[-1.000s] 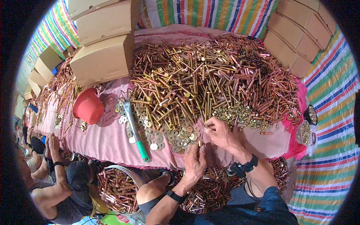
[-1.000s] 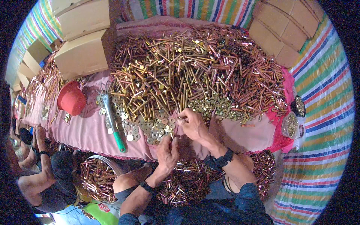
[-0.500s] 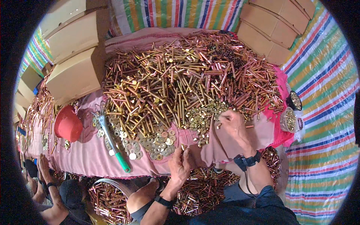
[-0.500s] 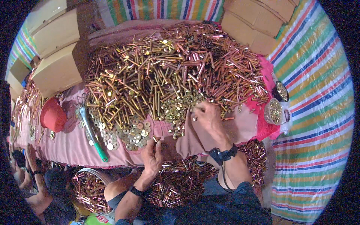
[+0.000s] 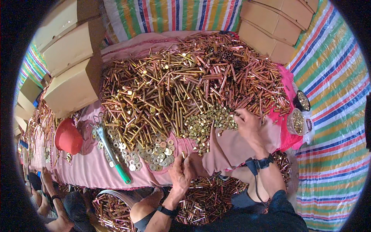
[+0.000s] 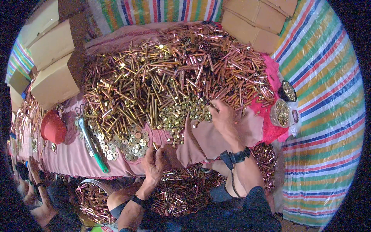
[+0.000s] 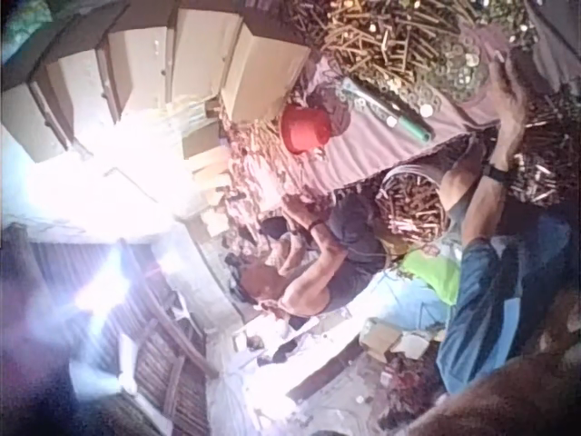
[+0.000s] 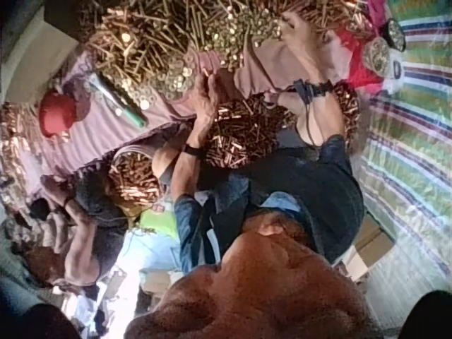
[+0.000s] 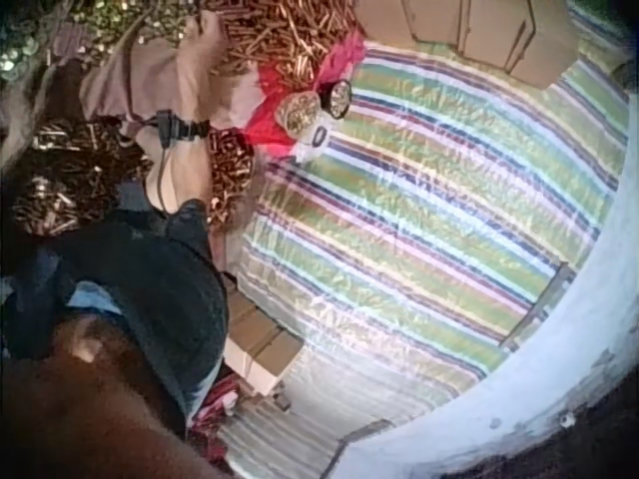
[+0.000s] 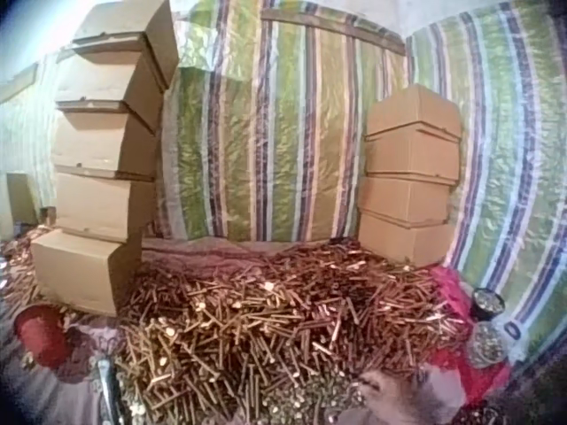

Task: Manually assemble small metal washers onto metal pins at a workshop table.

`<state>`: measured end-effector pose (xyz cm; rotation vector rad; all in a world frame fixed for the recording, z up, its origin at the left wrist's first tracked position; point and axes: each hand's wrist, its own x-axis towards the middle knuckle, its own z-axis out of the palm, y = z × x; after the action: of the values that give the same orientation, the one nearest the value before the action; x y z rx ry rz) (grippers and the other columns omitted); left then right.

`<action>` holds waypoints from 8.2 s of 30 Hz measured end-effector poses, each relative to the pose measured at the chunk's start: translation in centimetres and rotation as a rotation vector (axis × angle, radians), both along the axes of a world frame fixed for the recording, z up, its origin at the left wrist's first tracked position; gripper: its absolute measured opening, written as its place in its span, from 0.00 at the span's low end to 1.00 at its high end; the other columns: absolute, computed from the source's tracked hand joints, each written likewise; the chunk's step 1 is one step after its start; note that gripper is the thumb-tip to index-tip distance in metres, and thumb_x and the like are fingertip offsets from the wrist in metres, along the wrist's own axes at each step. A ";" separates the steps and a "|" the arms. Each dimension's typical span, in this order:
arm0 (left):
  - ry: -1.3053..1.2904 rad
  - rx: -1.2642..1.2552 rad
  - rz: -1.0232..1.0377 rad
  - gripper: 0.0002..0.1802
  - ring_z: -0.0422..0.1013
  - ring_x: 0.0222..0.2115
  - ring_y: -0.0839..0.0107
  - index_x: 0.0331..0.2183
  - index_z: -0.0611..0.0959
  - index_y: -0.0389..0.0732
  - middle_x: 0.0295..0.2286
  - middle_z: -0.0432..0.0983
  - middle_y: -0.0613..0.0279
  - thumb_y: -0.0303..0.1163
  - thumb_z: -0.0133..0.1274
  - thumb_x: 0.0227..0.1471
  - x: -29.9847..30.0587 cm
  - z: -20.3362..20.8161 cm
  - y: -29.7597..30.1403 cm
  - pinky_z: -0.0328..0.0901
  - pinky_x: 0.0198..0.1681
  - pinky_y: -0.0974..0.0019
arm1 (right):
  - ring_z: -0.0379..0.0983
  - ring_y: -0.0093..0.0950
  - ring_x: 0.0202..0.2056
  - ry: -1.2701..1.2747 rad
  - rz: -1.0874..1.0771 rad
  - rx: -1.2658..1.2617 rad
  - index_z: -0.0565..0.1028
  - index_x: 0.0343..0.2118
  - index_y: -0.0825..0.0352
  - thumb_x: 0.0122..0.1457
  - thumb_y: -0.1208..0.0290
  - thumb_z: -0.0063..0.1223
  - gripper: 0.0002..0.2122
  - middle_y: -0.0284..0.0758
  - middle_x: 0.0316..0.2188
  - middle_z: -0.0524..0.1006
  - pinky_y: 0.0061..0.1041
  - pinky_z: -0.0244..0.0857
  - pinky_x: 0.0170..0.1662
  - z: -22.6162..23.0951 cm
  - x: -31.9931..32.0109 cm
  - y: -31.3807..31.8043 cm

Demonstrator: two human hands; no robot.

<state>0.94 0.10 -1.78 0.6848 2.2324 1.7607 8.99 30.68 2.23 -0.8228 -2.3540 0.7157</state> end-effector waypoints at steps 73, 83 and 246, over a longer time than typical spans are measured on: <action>-0.053 0.216 -0.008 0.22 0.74 0.37 0.66 0.55 0.73 0.35 0.46 0.73 0.51 0.23 0.51 0.59 0.5 1.0 -2.6 0.70 0.40 0.63 | 0.80 0.40 0.38 -0.216 0.699 -0.502 0.81 0.40 0.70 0.59 0.70 0.56 0.10 0.47 0.32 0.81 0.39 0.71 0.42 -0.6 -2.9 -16.5; 0.127 0.084 -0.052 0.10 0.78 0.32 0.64 0.45 0.81 0.35 0.34 0.81 0.51 0.24 0.53 0.61 -0.2 1.5 -1.4 0.71 0.38 0.64 | 0.79 0.48 0.38 -0.365 0.679 -0.399 0.79 0.39 0.71 0.48 0.83 0.48 0.14 0.51 0.35 0.81 0.43 0.71 0.41 -1.7 -2.5 -15.2; 0.283 0.106 -0.032 0.19 0.70 0.34 0.34 0.44 0.70 0.38 0.29 0.71 0.39 0.25 0.55 0.48 0.8 -6.3 0.4 0.64 0.33 0.44 | 0.68 0.34 0.27 0.080 0.678 0.073 0.72 0.27 0.72 0.47 0.78 0.64 0.09 0.38 0.23 0.69 0.36 0.64 0.34 3.3 -3.1 -19.0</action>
<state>1.75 0.46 -8.03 1.0454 2.2976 1.8795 5.88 11.63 5.50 0.0640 -2.5650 0.8904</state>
